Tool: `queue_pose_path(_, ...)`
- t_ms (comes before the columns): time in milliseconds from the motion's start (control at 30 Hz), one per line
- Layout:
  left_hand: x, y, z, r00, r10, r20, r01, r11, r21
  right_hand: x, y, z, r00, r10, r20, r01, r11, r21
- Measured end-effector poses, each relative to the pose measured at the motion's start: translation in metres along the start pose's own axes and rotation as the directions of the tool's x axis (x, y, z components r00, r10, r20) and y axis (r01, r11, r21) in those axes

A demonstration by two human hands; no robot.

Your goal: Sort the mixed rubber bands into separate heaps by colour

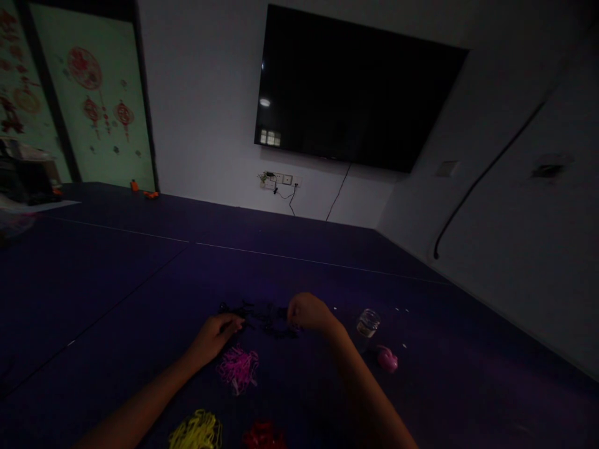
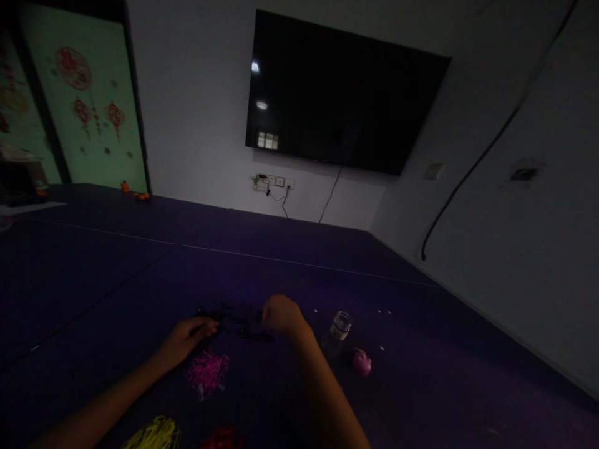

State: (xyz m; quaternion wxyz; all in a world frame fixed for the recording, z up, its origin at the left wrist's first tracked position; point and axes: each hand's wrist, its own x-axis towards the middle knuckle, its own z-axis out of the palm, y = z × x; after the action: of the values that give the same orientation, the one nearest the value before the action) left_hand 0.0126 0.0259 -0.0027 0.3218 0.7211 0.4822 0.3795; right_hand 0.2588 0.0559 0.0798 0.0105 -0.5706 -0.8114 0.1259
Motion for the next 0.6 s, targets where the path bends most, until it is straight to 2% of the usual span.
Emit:
queue_pose_path(67, 0.000, -0.001, 0.000, 1.000, -0.003, -0.005, 0.003, 1.000, 0.018, 0.001, 0.015, -0.001, 0.996, 0.092, -0.002, -0.092, 0.994, -0.063)
queue_pose_path(167, 0.000, -0.002, 0.000, 1.000, 0.006, -0.012, -0.005, 0.999, 0.051, 0.004, 0.027, 0.006, 0.992, 0.120, 0.037, -0.117, 0.990, -0.074)
queue_pose_path(333, 0.001, -0.003, 0.000, 1.000, 0.021, -0.010, -0.020, 0.998, 0.064, 0.012, 0.027, 0.017, 0.989, 0.121, 0.082, -0.115, 0.991, -0.074)
queue_pose_path(600, -0.001, 0.002, -0.001, 1.000, 0.017, -0.020, -0.016, 0.996, 0.086, 0.014, 0.027, 0.024, 0.990, 0.121, 0.068, -0.117, 0.991, -0.060)
